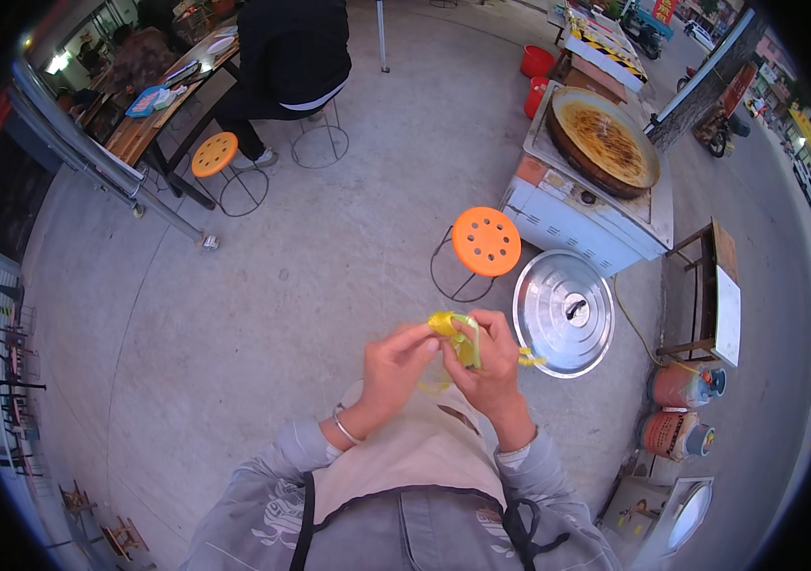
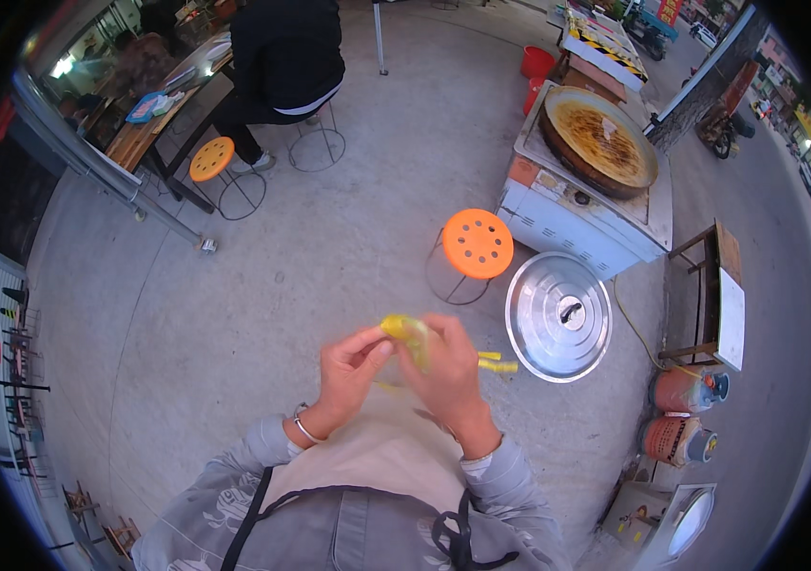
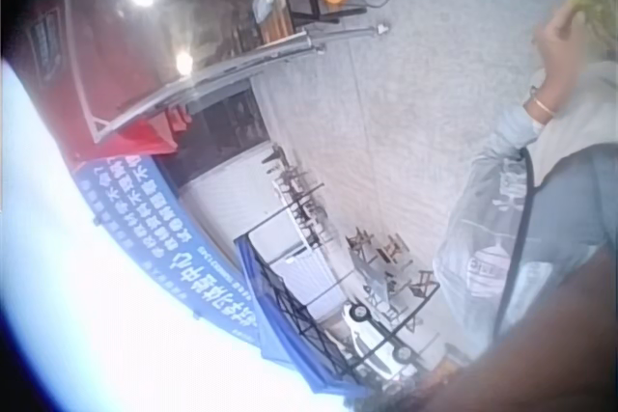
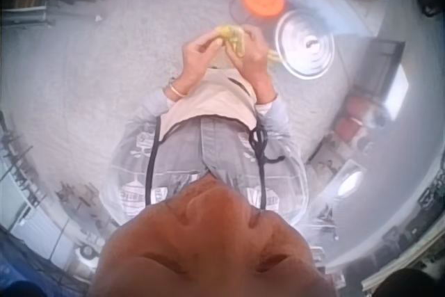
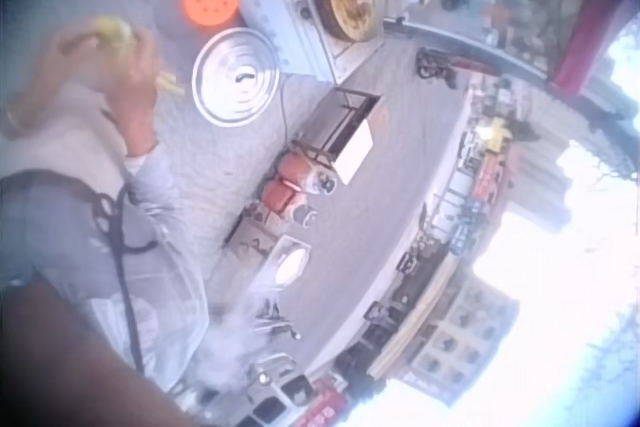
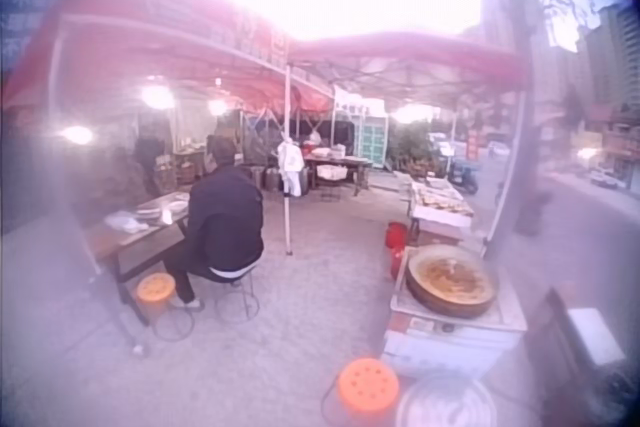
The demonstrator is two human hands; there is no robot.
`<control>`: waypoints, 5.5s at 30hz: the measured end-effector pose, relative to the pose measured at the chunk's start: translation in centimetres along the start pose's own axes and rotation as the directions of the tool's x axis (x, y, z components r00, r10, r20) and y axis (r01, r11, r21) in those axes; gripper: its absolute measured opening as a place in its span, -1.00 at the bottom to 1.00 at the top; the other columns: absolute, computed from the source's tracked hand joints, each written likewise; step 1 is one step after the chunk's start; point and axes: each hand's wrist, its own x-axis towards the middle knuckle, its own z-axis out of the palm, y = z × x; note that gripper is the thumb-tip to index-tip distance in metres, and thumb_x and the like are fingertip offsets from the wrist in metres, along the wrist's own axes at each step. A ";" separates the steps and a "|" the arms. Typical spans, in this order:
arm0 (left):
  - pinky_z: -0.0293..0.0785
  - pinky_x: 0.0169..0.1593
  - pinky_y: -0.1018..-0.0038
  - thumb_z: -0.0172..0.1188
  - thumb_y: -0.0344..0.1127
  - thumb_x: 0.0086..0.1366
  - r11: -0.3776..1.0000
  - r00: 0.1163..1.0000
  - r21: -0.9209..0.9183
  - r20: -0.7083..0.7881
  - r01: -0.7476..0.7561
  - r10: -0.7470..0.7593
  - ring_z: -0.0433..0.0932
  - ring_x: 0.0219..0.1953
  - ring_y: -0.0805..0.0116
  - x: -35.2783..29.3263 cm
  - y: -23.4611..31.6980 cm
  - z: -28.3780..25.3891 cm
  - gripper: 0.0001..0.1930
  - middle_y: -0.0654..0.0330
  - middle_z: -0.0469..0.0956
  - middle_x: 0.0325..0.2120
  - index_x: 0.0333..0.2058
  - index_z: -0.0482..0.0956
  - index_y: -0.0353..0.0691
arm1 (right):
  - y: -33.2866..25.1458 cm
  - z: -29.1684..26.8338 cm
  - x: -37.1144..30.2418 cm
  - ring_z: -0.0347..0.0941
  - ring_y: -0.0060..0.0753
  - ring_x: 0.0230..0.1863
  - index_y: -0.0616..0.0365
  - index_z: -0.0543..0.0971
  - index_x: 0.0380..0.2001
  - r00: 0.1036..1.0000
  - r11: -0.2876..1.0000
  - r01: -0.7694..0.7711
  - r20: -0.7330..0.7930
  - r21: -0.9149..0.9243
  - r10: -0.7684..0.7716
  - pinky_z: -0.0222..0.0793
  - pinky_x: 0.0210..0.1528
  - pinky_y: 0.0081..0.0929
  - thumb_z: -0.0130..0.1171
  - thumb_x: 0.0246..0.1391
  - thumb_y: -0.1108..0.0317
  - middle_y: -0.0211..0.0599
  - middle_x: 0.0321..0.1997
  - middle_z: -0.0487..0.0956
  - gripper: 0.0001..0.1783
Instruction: The person stands at an outdoor food stall and uses their hands to separate a bundle of yellow noodles. They repeatedly pull strands apart and shake the bundle to loosen the noodles, handling the food directly without tools.
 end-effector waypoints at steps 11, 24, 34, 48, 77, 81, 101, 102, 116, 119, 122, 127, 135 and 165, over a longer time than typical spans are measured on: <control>0.46 -0.35 0.61 0.27 -0.58 0.13 0.879 0.945 0.348 0.133 -0.327 0.299 0.53 -0.38 0.50 1.3 0.7 -1.3 -0.80 0.18 0.60 -0.34 -0.24 0.67 -0.29 | 1.5 0.4 -1.5 0.52 -0.31 -0.32 0.18 0.62 -0.27 0.941 0.900 -0.330 0.171 0.284 0.292 0.43 -0.30 -0.49 0.31 -0.19 0.57 -0.25 -0.29 0.55 -0.70; 0.51 -0.40 0.61 0.29 -0.61 0.05 0.811 0.915 0.434 0.100 -0.393 0.390 0.57 -0.47 0.48 2.4 0.5 -2.3 -0.88 0.20 0.59 -0.46 -0.39 0.66 -0.33 | 1.6 0.8 -1.4 0.48 -0.59 -0.16 0.32 0.60 -0.20 0.896 0.834 -0.417 0.315 0.361 0.312 0.48 -0.14 -0.64 0.25 0.00 0.57 -0.32 -0.19 0.48 -0.76; 0.59 -0.37 0.61 0.27 -0.64 0.04 0.899 0.961 0.341 0.069 -0.276 0.269 0.59 -0.41 0.48 2.2 0.5 -2.6 -0.84 0.19 0.57 -0.42 -0.36 0.66 -0.35 | 1.0 1.1 -0.9 0.47 -0.42 -0.34 0.19 0.56 -0.18 0.925 0.915 -0.319 0.291 0.249 0.243 0.44 -0.29 -0.53 0.27 -0.03 0.43 -0.30 -0.29 0.49 -0.71; 0.56 -0.17 0.47 0.17 -0.56 0.16 0.967 0.998 -0.252 -0.040 0.030 -0.042 0.52 -0.26 0.49 2.0 -2.1 -1.4 -0.92 0.26 0.52 -0.32 -0.36 0.48 -0.31 | 0.5 2.2 -0.8 0.57 -0.49 -0.29 0.28 0.57 -0.19 0.881 0.712 -0.470 0.233 0.521 0.412 0.52 -0.23 -0.58 0.25 0.00 0.50 -0.28 -0.25 0.53 -0.75; 0.57 -0.15 0.43 0.10 -0.47 0.22 0.816 0.904 -0.392 0.146 0.425 -0.401 0.58 -0.28 0.41 2.1 -2.7 -2.7 -0.88 0.18 0.57 -0.33 -0.27 0.52 -0.31 | 0.2 1.7 -1.3 0.53 -0.17 -0.40 0.12 0.57 -0.27 0.995 0.998 0.038 0.094 -0.051 -0.033 0.46 -0.41 -0.36 0.33 -0.21 0.53 -0.23 -0.30 0.55 -0.68; 0.44 0.01 0.34 0.02 -0.44 0.21 0.759 0.928 -0.537 0.263 0.368 -0.264 0.50 -0.12 0.40 2.0 -4.9 -4.0 -0.84 0.19 0.53 -0.24 -0.24 0.50 -0.29 | 0.1 2.0 -1.3 0.53 -0.10 -0.36 0.11 0.55 -0.25 0.995 0.999 -0.024 0.097 0.026 0.022 0.47 -0.38 -0.31 0.33 -0.19 0.51 -0.21 -0.30 0.56 -0.66; 0.45 -0.27 0.46 -0.13 -0.09 0.47 0.764 0.960 -0.598 0.261 0.241 -0.099 0.50 -0.36 0.39 2.9 -0.6 -5.0 -0.66 0.18 0.53 -0.37 -0.26 0.48 -0.23 | 2.2 0.9 -1.8 0.50 -0.47 -0.39 0.21 0.55 -0.26 0.982 0.981 -0.169 0.101 0.096 0.159 0.43 -0.39 -0.60 0.26 -0.19 0.65 -0.24 -0.29 0.52 -0.68; 0.46 -0.28 0.48 -0.13 -0.08 0.47 0.815 0.965 -0.536 0.242 0.218 -0.100 0.51 -0.38 0.40 3.2 0.0 -4.9 -0.64 0.18 0.53 -0.40 -0.27 0.48 -0.26 | 2.9 1.3 -2.4 0.50 -0.48 -0.39 0.20 0.54 -0.24 0.969 0.966 -0.227 0.128 0.127 0.211 0.43 -0.38 -0.59 0.25 -0.18 0.64 -0.24 -0.28 0.52 -0.67; 0.40 -0.44 0.57 -0.12 -0.11 0.47 0.899 0.993 -0.437 0.114 0.022 0.031 0.42 -0.54 0.51 6.4 4.4 -5.6 -0.64 0.24 0.50 -0.51 -0.32 0.51 -0.27 | 1.9 0.9 -2.8 0.50 -0.02 -0.42 0.10 0.51 -0.14 0.748 0.928 -0.365 0.618 0.079 0.242 0.37 -0.33 -0.19 0.05 0.13 0.33 -0.08 -0.48 0.51 -0.76; 0.44 -0.40 0.57 -0.08 -0.13 0.46 0.859 0.996 -0.505 0.063 0.082 -0.058 0.45 -0.48 0.50 7.0 3.6 -5.3 -0.67 0.21 0.55 -0.40 -0.18 0.52 -0.29 | 2.0 1.0 -2.9 0.49 -0.25 -0.53 0.12 0.49 -0.13 0.663 0.762 -0.614 0.658 0.206 0.357 0.38 -0.44 -0.32 0.02 0.20 0.28 -0.20 -0.54 0.50 -0.77; 0.48 -0.22 0.51 -0.06 -0.11 0.45 0.836 0.985 -0.521 0.086 0.174 -0.151 0.50 -0.32 0.47 7.7 1.4 -4.9 -0.62 0.14 0.54 -0.18 0.03 0.44 -0.30 | 2.5 1.1 -2.7 0.42 -0.51 -0.61 0.17 0.46 -0.14 0.597 0.468 -0.791 0.663 0.394 0.452 0.37 -0.54 -0.50 -0.03 0.26 0.27 -0.38 -0.59 0.43 -0.77; 0.38 0.14 0.35 -0.07 -0.04 0.44 0.904 0.897 -0.249 0.368 0.347 -0.243 0.48 -0.02 0.39 4.3 -3.2 -3.3 -0.46 0.10 0.43 0.07 0.24 0.22 -0.29 | 2.7 1.9 -1.6 0.29 -0.66 -0.66 0.21 0.41 -0.22 0.620 0.382 -0.784 0.594 0.489 0.512 0.37 -0.59 -0.57 -0.05 0.27 0.35 -0.53 -0.65 0.29 -0.85; 0.31 -0.29 0.69 -0.19 -0.11 0.49 0.853 0.924 -0.432 0.357 0.292 -0.135 0.25 -0.46 0.70 3.4 -1.3 -2.0 -0.51 0.16 0.51 -0.04 0.26 0.20 -0.25 | 1.5 2.0 -1.3 0.26 -0.65 -0.67 0.17 0.38 -0.34 0.469 0.236 -0.881 0.822 0.410 0.324 0.37 -0.60 -0.57 -0.05 0.27 0.36 -0.55 -0.64 0.27 -0.87; 0.11 -0.58 0.58 -0.13 -0.17 0.45 0.980 0.974 0.047 -0.109 -0.194 0.198 0.14 -0.67 0.56 4.3 6.2 -10.0 -0.68 0.30 0.31 -0.65 -0.51 0.33 -0.15 | 7.1 2.2 -4.4 0.48 0.00 -0.35 0.19 0.49 -0.09 0.835 0.988 0.039 0.549 -0.152 0.051 0.37 -0.29 -0.32 0.19 -0.02 0.43 -0.10 -0.38 0.54 -0.65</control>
